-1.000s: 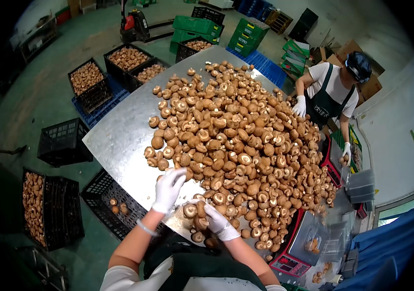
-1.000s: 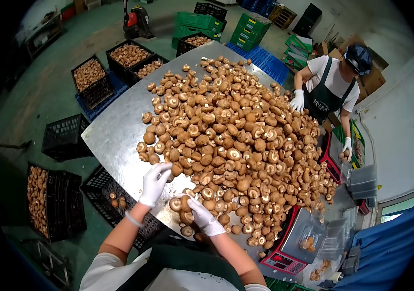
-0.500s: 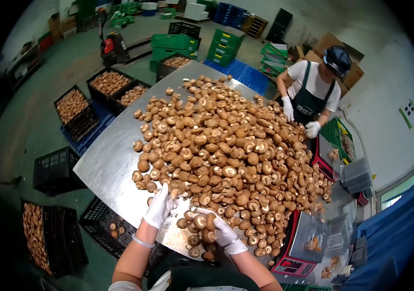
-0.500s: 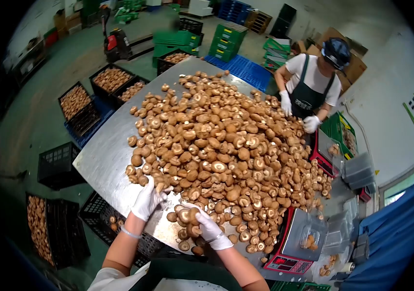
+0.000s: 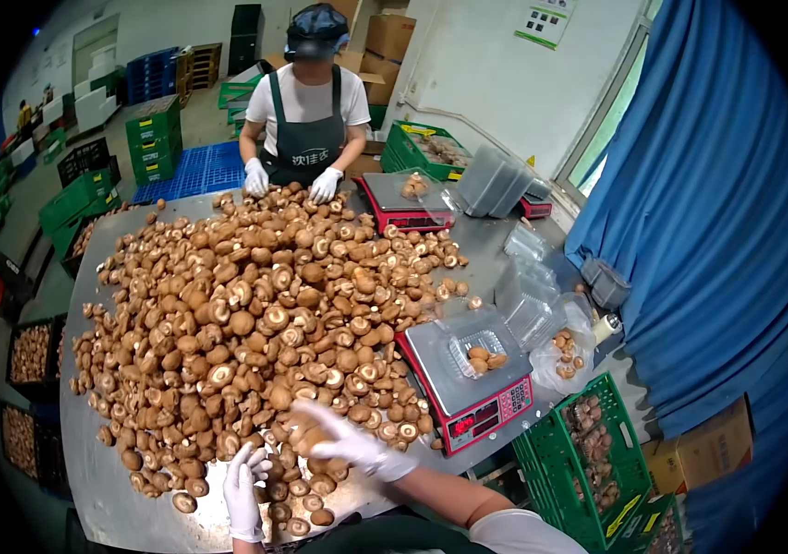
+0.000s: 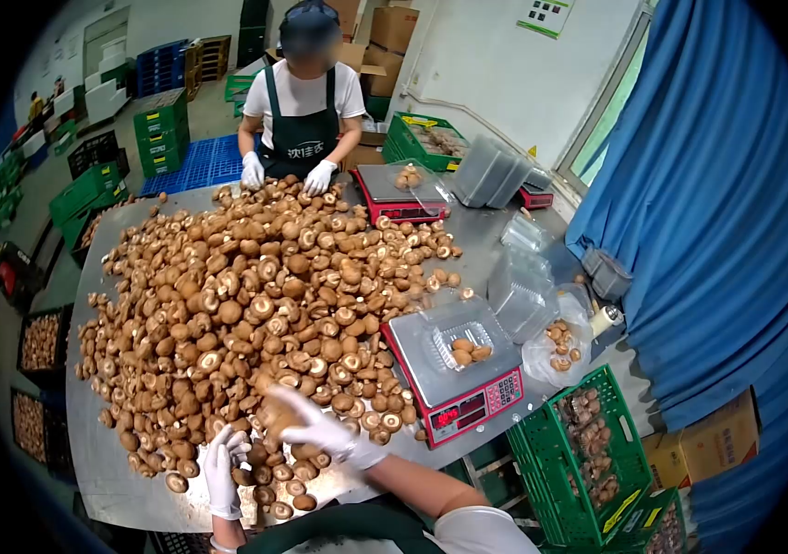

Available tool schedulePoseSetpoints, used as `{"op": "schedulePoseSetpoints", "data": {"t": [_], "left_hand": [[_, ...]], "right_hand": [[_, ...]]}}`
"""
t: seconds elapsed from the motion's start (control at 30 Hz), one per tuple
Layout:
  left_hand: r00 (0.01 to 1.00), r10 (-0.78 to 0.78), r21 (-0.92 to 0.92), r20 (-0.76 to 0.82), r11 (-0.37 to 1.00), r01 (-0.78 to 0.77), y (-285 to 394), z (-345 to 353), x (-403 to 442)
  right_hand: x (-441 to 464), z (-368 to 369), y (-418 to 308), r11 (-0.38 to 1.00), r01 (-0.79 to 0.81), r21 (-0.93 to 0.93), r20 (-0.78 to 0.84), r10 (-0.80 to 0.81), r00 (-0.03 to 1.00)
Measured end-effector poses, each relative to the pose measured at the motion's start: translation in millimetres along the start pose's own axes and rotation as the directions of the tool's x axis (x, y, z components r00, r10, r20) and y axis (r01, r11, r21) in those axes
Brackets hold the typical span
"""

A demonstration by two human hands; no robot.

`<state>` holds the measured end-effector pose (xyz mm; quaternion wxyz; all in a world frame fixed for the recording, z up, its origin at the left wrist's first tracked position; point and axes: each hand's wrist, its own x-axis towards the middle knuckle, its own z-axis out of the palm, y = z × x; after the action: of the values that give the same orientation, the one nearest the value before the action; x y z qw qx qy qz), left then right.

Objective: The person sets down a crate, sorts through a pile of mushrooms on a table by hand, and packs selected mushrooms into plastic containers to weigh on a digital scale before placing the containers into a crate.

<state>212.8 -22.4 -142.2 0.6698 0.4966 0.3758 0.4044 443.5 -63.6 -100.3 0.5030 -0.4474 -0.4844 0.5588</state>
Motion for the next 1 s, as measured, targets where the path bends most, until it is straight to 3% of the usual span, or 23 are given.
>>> {"op": "schedulePoseSetpoints", "data": {"t": [0.07, 0.13, 0.2, 0.27, 0.3, 0.37, 0.4, 0.43, 0.47, 0.53, 0.57, 0.6, 0.67, 0.7, 0.77, 0.83, 0.9, 0.93, 0.97, 1.0], "left_hand": [[0.999, -0.03, 0.031, 0.015, 0.999, 0.029, -6.2, 7.0, 3.2], [0.997, -0.074, -0.005, 0.021, 0.997, 0.074, -11.8, 17.1, 6.4], [0.996, -0.089, -0.037, -0.001, 0.995, 0.089, -15.4, 24.9, 3.4], [0.99, -0.136, -0.074, 0.038, 0.987, 0.139, -9.5, 32.4, 0.0], [0.989, -0.137, -0.184, 0.057, 0.972, 0.146, -24.2, 30.4, -1.2], [0.992, -0.111, -0.128, 0.059, 0.985, 0.118, -25.6, 30.3, -6.8], [0.995, -0.099, -0.083, 0.032, 0.991, 0.102, -33.4, 25.8, -9.1], [0.996, -0.087, -0.039, 0.02, 0.995, 0.087, -39.3, 20.5, -11.4], [0.997, -0.078, -0.043, -0.021, 0.996, 0.077, -37.6, 15.0, -16.7], [0.987, -0.073, 0.168, -0.145, 0.981, 0.097, -33.0, 2.5, -26.1], [0.967, 0.131, 0.415, -0.219, 0.909, -0.029, -41.8, -10.6, -29.8], [0.94, 0.185, 0.55, -0.288, 0.835, 0.004, -36.3, -22.3, -38.8], [0.847, 0.321, 0.725, -0.423, 0.68, 0.104, -21.6, -51.6, -49.0], [0.777, 0.401, 0.77, -0.484, 0.618, 0.16, -15.2, -68.4, -50.0], [0.671, 0.389, 0.729, -0.631, 0.594, 0.341, -16.4, -113.0, -42.5], [0.562, 0.6, 0.817, -0.569, 0.487, 0.308, -38.5, -155.9, -24.2], [0.641, 0.632, 0.897, -0.436, 0.359, 0.256, -28.7, -168.6, -1.2], [0.711, 0.559, 0.903, -0.427, 0.302, 0.306, -25.2, -166.5, 11.1], [0.769, 0.54, 0.938, -0.342, 0.157, 0.308, -31.3, -168.3, 22.1], [0.788, 0.529, 0.946, -0.314, 0.102, 0.308, -39.5, -168.5, 31.8]], "right_hand": [[-18.9, -55.2, -44.7, 0.988, -0.009, -0.151, -0.274, -0.033, 0.961], [-35.1, -113.3, -83.7, 0.922, -0.002, -0.388, -0.486, -0.203, 0.85], [-54.2, -167.8, -103.1, 0.692, -0.155, -0.705, -0.543, -0.386, 0.746], [-78.7, -216.8, -97.0, 0.338, -0.35, -0.873, -0.477, -0.45, 0.755], [-90.6, -237.5, -85.8, 0.181, -0.419, -0.89, -0.456, -0.414, 0.788], [-115.1, -270.1, -53.8, 0.014, -0.487, -0.874, -0.473, -0.259, 0.842], [-126.7, -283.1, -41.7, -0.008, -0.5, -0.866, -0.488, -0.208, 0.848], [-134.8, -294.5, -33.4, 0.069, -0.52, -0.851, -0.521, -0.229, 0.822], [-139.8, -308.2, -28.5, 0.053, -0.5, -0.864, -0.497, -0.243, 0.833], [-132.8, -307.9, -34.9, -0.028, -0.454, -0.89, -0.416, -0.353, 0.838], [-124.6, -303.8, -39.7, -0.051, -0.445, -0.894, -0.39, -0.403, 0.828], [-114.1, -296.2, -42.4, -0.045, -0.393, -0.919, -0.327, -0.471, 0.819], [-82.1, -255.4, -56.1, 0.009, -0.309, -0.951, -0.278, -0.46, 0.843], [-65.1, -230.6, -62.5, 0.066, -0.248, -0.966, -0.251, -0.456, 0.854], [-30.0, -181.0, -57.4, 0.106, -0.098, -0.99, -0.135, -0.45, 0.883], [5.6, -127.3, -46.2, 0.112, 0.044, -0.993, -0.003, -0.389, 0.921], [37.0, -73.5, -27.1, 0.11, 0.212, -0.971, 0.162, -0.349, 0.923], [51.3, -48.1, -18.5, 0.177, 0.311, -0.934, 0.242, -0.33, 0.913], [63.2, -18.1, -17.0, 0.144, 0.395, -0.908, 0.341, -0.296, 0.892], [75.3, 7.6, -10.9, 0.205, 0.472, -0.858, 0.412, -0.274, 0.869]]}}
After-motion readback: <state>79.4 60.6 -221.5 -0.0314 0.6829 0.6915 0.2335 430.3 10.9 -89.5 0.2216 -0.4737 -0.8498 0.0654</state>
